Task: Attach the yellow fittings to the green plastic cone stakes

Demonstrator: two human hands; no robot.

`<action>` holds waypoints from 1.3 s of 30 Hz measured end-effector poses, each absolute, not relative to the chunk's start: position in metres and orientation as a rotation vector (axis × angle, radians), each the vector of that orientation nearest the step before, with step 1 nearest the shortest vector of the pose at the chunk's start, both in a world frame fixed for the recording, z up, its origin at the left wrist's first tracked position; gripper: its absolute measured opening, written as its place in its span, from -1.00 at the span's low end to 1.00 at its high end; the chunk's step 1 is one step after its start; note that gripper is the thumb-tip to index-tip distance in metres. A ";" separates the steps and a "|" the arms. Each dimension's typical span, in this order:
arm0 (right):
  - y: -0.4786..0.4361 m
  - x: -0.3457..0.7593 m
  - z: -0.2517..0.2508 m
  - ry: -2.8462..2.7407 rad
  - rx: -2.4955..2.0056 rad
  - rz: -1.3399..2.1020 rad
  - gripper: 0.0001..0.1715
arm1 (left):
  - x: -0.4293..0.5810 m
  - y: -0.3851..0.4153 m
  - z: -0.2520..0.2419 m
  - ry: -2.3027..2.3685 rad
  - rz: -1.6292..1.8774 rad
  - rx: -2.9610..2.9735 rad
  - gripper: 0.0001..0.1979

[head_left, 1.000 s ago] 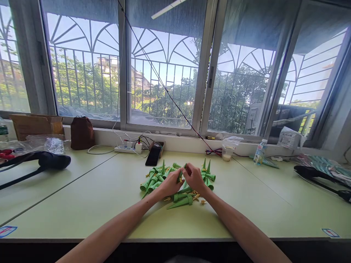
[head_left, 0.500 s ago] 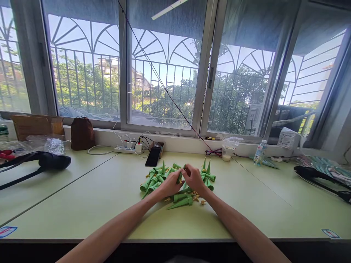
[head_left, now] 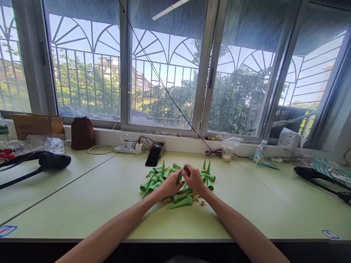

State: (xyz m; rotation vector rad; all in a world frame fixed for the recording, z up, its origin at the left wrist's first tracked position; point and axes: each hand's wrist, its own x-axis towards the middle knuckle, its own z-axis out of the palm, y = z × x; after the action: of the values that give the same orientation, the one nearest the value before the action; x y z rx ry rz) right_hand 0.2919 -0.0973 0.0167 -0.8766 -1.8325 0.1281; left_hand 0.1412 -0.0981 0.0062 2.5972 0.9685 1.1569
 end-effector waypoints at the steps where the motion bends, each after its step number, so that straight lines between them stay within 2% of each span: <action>1: -0.097 0.292 0.017 -1.835 -0.877 0.129 -0.69 | 0.141 -0.098 0.006 0.971 1.153 2.599 -0.71; 39: -0.097 0.292 0.017 -1.873 -0.912 0.163 -0.73 | 0.140 -0.097 0.004 1.056 1.061 2.607 -0.76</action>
State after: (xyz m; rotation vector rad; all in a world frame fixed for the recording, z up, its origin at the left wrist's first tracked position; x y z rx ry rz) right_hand 0.2923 -0.0972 0.0174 -0.9125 -1.8728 0.1632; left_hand 0.1396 -0.0969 0.0038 2.6067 1.0560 1.0608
